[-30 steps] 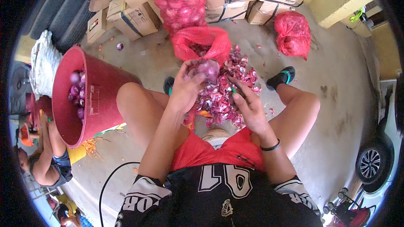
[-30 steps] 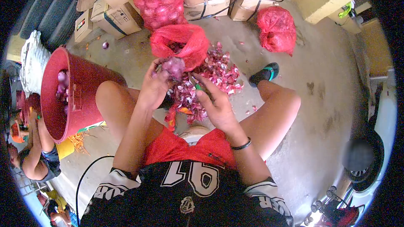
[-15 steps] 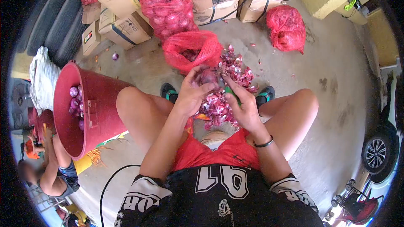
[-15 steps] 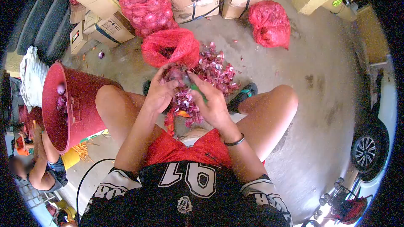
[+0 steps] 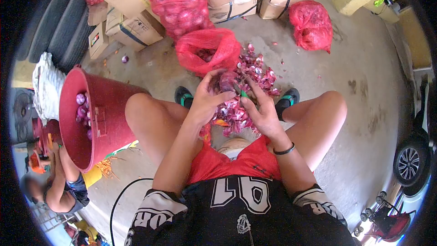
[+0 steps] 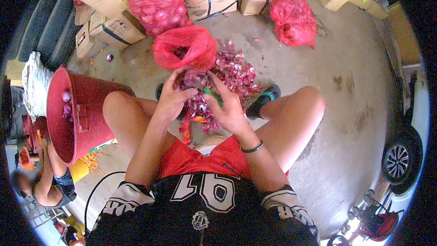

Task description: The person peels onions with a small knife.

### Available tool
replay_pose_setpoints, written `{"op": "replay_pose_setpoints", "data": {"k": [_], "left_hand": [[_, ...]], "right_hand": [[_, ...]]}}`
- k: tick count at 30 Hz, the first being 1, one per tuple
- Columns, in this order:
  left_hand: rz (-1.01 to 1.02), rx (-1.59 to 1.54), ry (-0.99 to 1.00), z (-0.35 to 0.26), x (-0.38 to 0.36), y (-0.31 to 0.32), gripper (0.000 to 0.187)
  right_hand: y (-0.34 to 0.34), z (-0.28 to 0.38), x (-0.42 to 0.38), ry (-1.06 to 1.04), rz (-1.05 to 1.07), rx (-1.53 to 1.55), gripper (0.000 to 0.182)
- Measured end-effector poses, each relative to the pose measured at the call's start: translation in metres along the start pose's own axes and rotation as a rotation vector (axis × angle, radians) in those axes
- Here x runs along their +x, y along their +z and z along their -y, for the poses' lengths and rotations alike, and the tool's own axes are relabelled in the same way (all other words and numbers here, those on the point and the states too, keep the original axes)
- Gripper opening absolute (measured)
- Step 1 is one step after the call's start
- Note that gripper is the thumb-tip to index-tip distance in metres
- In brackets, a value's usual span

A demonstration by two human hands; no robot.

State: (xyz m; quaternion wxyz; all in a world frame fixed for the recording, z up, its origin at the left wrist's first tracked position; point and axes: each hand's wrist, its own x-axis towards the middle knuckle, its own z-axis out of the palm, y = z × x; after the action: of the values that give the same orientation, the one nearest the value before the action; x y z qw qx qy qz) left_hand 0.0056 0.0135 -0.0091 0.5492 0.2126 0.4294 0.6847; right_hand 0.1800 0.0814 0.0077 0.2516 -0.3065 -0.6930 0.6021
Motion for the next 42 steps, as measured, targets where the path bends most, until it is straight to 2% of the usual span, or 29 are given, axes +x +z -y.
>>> {"op": "replay_pose_setpoints", "data": {"k": [5, 7, 10, 12, 18, 21, 24, 27, 30, 33, 36, 40, 42], "left_hand": [[0.033, -0.009, -0.009, 0.002, 0.000, -0.003, 0.060], [0.038, -0.057, -0.032, 0.000, -0.001, -0.003, 0.056], [0.055, -0.117, -0.064, -0.003, -0.003, -0.004, 0.050], [0.075, -0.121, -0.066, 0.000, -0.004, -0.006, 0.044], [0.069, -0.225, -0.265, -0.002, -0.005, -0.010, 0.034], [0.009, -0.100, -0.136, 0.007, -0.007, -0.011, 0.030], [0.025, 0.340, 0.124, 0.010, -0.005, -0.010, 0.028], [0.031, -0.162, -0.246, 0.005, -0.007, -0.009, 0.029], [0.031, 0.549, 0.186, 0.012, -0.005, -0.015, 0.028], [0.072, 0.062, -0.168, 0.008, -0.004, -0.021, 0.028], [0.159, -0.171, -0.335, 0.007, -0.008, -0.028, 0.039], [0.050, -0.081, -0.175, 0.008, -0.009, -0.016, 0.032], [0.037, -0.080, -0.107, 0.005, -0.011, -0.008, 0.036]], "right_hand": [[0.000, 0.002, 0.002, -0.085, -0.021, -0.110, 0.052], [-0.001, 0.007, 0.001, -0.038, -0.007, -0.100, 0.051], [0.000, -0.001, 0.001, -0.230, -0.063, -0.200, 0.049], [0.002, -0.002, 0.001, -0.246, -0.081, -0.209, 0.047], [0.006, -0.016, -0.005, -0.226, -0.128, -0.203, 0.043], [0.007, -0.020, -0.005, -0.230, -0.143, -0.195, 0.043], [0.008, -0.022, -0.007, -0.195, -0.144, -0.155, 0.044], [0.007, -0.032, -0.008, -0.145, -0.128, -0.105, 0.043], [0.008, -0.028, -0.007, -0.120, -0.125, -0.036, 0.043], [0.007, -0.030, -0.010, -0.076, -0.118, -0.019, 0.042], [0.013, -0.044, -0.010, -0.085, -0.124, 0.004, 0.042], [0.014, -0.036, -0.009, -0.066, -0.133, 0.086, 0.042], [0.014, -0.039, -0.009, -0.094, -0.137, 0.069, 0.041]]}}
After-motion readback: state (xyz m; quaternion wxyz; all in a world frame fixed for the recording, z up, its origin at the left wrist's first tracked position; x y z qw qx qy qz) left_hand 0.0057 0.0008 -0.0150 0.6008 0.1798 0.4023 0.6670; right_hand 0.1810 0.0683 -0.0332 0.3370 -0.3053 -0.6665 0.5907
